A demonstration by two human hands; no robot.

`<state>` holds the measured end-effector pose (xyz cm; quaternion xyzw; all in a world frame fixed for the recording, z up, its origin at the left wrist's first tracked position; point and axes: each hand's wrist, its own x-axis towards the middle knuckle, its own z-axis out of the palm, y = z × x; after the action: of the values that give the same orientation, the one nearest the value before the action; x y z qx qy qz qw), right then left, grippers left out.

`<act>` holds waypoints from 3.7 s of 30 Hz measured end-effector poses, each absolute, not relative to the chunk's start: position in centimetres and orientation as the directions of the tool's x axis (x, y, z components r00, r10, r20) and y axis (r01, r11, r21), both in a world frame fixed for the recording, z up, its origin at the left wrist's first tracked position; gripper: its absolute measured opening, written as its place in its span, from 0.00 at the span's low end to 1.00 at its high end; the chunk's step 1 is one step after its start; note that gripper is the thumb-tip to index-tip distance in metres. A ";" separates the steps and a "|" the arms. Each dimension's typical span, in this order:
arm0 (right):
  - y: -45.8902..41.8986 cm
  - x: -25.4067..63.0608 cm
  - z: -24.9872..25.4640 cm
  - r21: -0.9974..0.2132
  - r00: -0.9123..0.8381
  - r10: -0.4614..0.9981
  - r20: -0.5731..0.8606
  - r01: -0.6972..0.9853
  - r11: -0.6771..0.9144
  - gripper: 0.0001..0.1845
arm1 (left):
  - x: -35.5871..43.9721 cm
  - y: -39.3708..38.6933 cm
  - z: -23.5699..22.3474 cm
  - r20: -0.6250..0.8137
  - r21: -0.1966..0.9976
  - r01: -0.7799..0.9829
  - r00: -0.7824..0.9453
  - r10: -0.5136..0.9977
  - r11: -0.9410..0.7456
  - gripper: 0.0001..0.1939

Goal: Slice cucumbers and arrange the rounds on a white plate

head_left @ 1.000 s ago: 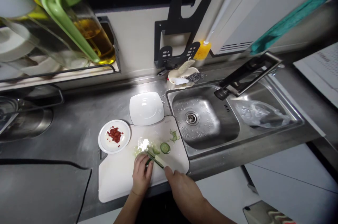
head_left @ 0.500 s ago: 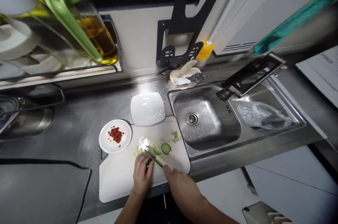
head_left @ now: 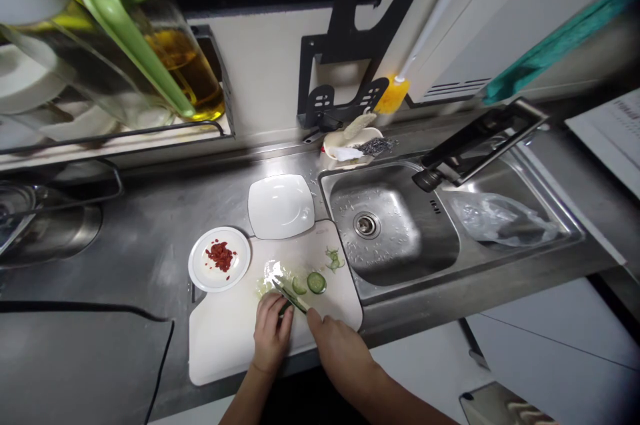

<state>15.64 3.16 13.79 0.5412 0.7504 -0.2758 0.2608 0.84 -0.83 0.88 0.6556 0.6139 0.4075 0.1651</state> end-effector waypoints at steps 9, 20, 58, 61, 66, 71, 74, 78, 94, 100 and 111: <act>3.2 15.0 12.2 -0.164 -0.306 0.705 -0.639 0.951 0.264 0.16 | 0.8 -0.7 1.0 0.337 0.706 0.679 -0.075 0.939 -0.199 0.10; 3.4 15.0 11.3 -0.186 -0.301 0.682 -0.667 0.953 0.239 0.22 | 0.9 -0.9 0.8 0.344 0.691 0.694 -0.069 0.937 -0.203 0.10; 1.7 17.4 15.8 -0.172 -0.265 0.648 -0.714 0.964 0.204 0.24 | 0.9 -1.1 0.9 0.354 0.677 0.704 -0.055 0.934 -0.215 0.11; 1.7 17.4 15.7 -0.173 -0.273 0.657 -0.703 0.961 0.215 0.23 | 0.9 -1.1 0.9 0.355 0.677 0.703 -0.051 0.933 -0.219 0.12; 2.0 17.1 15.7 -0.166 -0.267 0.650 -0.711 0.963 0.214 0.22 | 0.9 -1.0 1.0 0.354 0.678 0.703 -0.057 0.934 -0.214 0.12; 2.2 16.8 15.5 -0.149 -0.273 0.658 -0.701 0.959 0.240 0.21 | 0.9 -1.0 1.1 0.355 0.679 0.703 -0.066 0.932 -0.209 0.10; 2.2 16.6 15.4 -0.141 -0.272 0.659 -0.701 0.959 0.246 0.21 | 0.8 -1.0 1.0 0.354 0.679 0.704 -0.067 0.933 -0.207 0.10; 2.3 16.4 15.3 -0.148 -0.281 0.663 -0.694 0.957 0.251 0.20 | 0.9 -0.9 1.0 0.352 0.686 0.699 -0.075 0.933 -0.203 0.10; 2.8 15.6 14.3 -0.147 -0.282 0.689 -0.667 0.957 0.249 0.18 | 0.9 -0.8 1.0 0.357 0.702 0.677 -0.065 0.932 -0.221 0.11; 3.0 15.2 13.4 -0.173 -0.309 0.689 -0.656 0.950 0.261 0.18 | 1.0 -0.7 1.4 0.351 0.705 0.677 -0.072 0.934 -0.213 0.10; 3.6 14.6 11.7 -0.200 -0.317 0.697 -0.643 0.948 0.247 0.19 | 0.8 -0.8 1.0 0.350 0.690 0.690 -0.056 0.935 -0.217 0.11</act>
<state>14.61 3.58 11.69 0.5419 0.7589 -0.2876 0.2185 0.83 -0.82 1.03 0.6700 0.6066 0.3998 0.1529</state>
